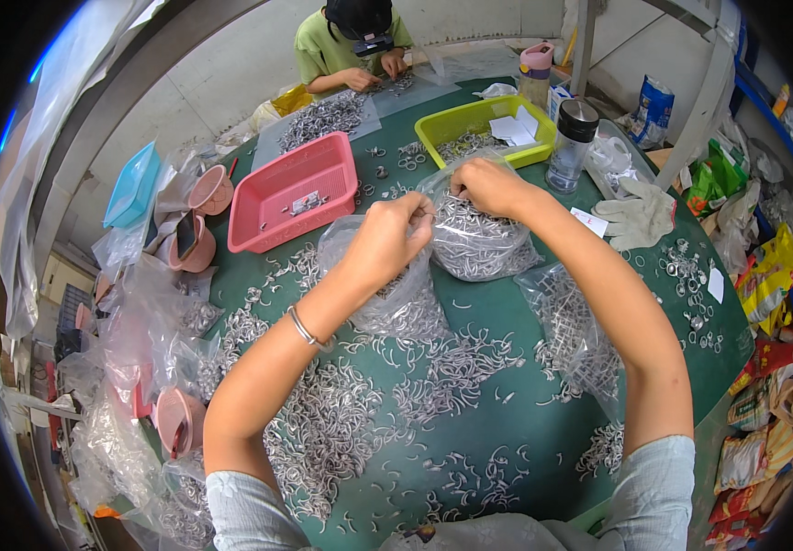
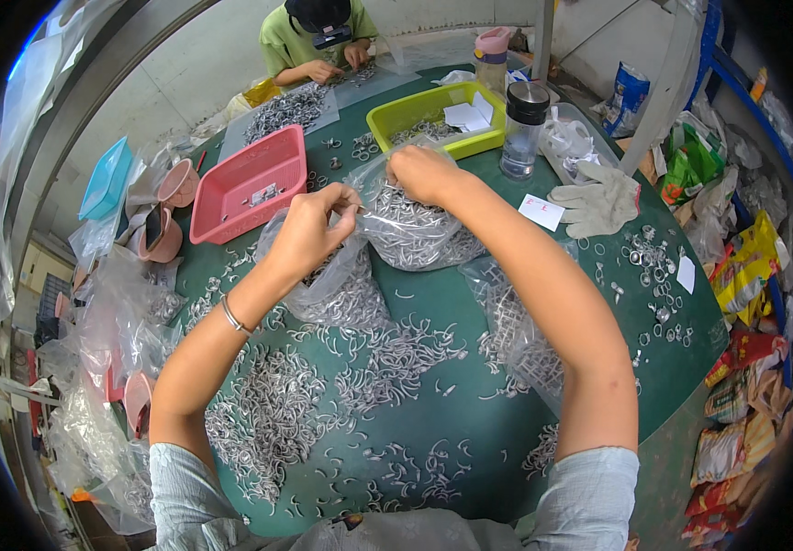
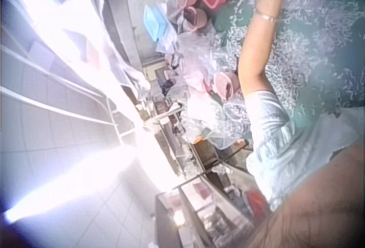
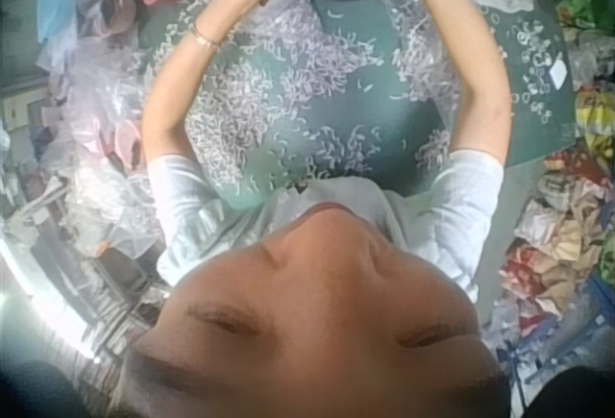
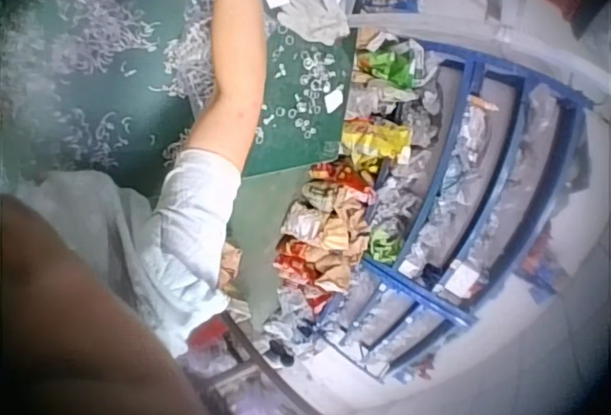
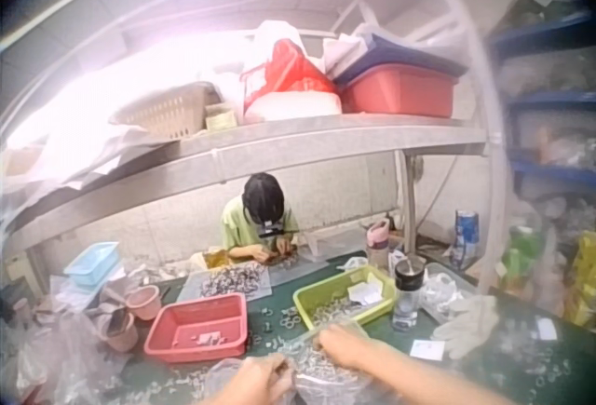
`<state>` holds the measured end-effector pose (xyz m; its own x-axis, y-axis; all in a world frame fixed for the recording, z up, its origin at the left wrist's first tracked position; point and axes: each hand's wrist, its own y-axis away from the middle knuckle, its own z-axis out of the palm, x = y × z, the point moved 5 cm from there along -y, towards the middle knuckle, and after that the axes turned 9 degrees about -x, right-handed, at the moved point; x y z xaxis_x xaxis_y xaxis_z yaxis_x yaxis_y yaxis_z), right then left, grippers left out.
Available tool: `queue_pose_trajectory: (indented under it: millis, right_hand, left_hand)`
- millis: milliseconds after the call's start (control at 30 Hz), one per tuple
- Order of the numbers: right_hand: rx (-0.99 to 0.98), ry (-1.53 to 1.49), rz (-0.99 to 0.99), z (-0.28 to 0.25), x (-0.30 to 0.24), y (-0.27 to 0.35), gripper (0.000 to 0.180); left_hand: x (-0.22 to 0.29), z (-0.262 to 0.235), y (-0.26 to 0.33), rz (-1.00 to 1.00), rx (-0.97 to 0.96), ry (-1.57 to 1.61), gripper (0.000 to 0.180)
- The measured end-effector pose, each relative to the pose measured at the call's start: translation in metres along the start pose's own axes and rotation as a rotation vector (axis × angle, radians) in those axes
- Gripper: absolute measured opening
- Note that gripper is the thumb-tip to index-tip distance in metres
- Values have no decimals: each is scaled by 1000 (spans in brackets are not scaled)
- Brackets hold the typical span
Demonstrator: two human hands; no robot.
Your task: The person picks up small metal hooks from a table by hand, gathers them into a bunch, and places them into plastic bags.
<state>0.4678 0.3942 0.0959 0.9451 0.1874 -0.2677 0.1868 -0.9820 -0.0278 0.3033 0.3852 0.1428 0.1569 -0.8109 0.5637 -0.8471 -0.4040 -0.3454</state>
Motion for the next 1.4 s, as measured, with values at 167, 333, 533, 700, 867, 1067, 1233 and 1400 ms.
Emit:
queue_pose_trajectory:
  millis: [167,333,533,700,867,1067,1233,1400]
  right_hand:
    - [10,98,-56,-3,-9,6,14]
    - [-128,88,13,-13,-15,4,12]
    - [118,42,-67,-5,-6,23,9]
    - [155,-197,-5,-40,-19,48,4]
    - [298,-188,-51,-57,-42,85,5]
    - [-69,-321,-373,-26,-115,127,12]
    - [51,-562,-211,-44,-87,96,15]
    - [126,-213,-13,-13,-28,34,23]
  left_hand:
    - [-5,-5,2,-74,90,84,8]
    - [4,-11,5,-175,138,673,9]
    - [33,9,47,-428,138,1351,11]
    - [60,52,89,-563,32,1829,11]
    - [56,102,100,-441,-87,2214,16]
    - [62,114,79,-713,207,2205,34]
    - [41,132,89,-787,269,2191,20]
    - [42,143,92,-645,120,2242,18]
